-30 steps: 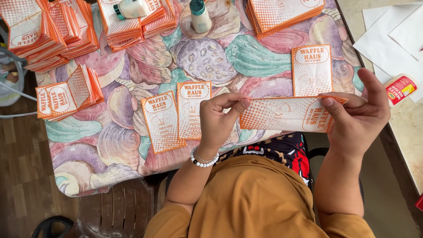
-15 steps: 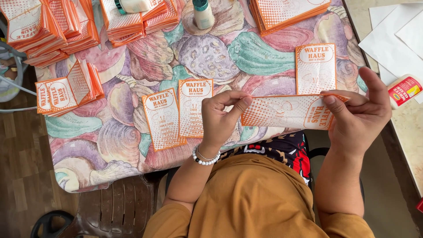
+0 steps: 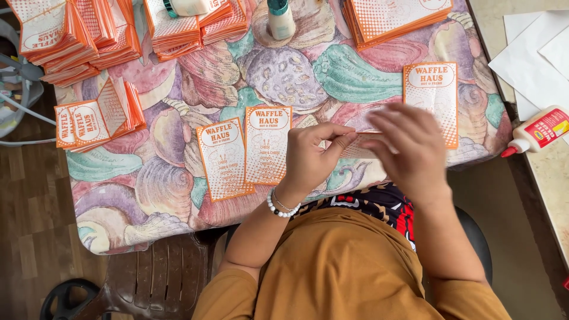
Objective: Applying glue to paper templates and folding them to assemble paper bags at a workstation.
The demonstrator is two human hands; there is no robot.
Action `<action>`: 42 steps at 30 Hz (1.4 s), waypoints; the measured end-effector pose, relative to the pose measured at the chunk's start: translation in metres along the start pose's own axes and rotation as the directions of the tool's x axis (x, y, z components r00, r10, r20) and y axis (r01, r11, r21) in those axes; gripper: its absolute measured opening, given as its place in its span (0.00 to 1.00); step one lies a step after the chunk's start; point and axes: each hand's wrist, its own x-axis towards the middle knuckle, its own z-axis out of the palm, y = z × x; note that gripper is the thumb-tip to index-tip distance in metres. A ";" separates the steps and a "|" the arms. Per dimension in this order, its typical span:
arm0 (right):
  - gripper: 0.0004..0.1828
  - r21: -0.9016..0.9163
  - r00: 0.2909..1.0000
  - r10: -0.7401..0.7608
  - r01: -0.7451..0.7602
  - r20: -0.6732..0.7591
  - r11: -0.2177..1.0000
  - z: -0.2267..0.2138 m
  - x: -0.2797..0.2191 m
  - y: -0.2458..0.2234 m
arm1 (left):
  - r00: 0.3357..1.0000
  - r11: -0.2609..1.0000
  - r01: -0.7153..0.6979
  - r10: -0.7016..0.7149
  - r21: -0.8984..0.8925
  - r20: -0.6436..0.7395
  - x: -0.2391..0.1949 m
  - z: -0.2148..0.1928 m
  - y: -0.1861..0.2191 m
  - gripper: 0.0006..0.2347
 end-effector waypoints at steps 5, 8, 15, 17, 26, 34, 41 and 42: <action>0.07 0.058 0.993 0.003 -0.010 0.119 0.998 0.024 -0.008 0.022 | 0.996 0.995 0.075 -0.072 -0.069 0.043 0.010 -0.021 0.005 0.00; 0.08 0.115 0.984 -0.073 0.055 0.164 0.992 0.018 -0.019 0.037 | 0.995 0.996 0.068 -0.062 -0.066 0.084 0.011 -0.029 0.001 0.01; 0.12 -0.241 0.972 0.157 -0.113 0.173 0.964 -0.044 -0.130 0.180 | 0.986 0.987 0.160 -0.158 -0.025 0.050 0.017 -0.078 -0.031 0.01; 0.16 -0.252 0.953 0.284 -0.250 0.107 0.935 -0.045 -0.141 0.172 | 0.982 0.982 0.187 -0.186 -0.015 0.032 0.018 -0.085 -0.037 0.01; 0.32 0.709 0.678 0.588 -0.665 0.441 0.235 0.058 -0.096 0.012 | 0.928 0.895 0.308 -0.357 -0.324 -0.105 -0.002 -0.046 -0.037 0.02; 0.30 0.881 0.527 0.794 -0.473 0.304 -0.024 0.076 -0.081 0.047 | 0.825 0.703 0.430 -0.561 -0.566 -0.070 -0.029 0.018 -0.047 0.04; 0.35 0.747 0.643 0.748 -0.576 0.164 0.331 0.020 -0.082 0.103 | 0.959 0.958 0.284 -0.284 -0.032 0.011 -0.043 -0.015 -0.050 0.03; 0.31 0.685 0.620 0.737 -0.661 0.268 0.306 0.005 -0.078 0.111 | 0.992 0.977 0.119 -0.127 0.175 0.030 -0.049 -0.026 -0.051 0.04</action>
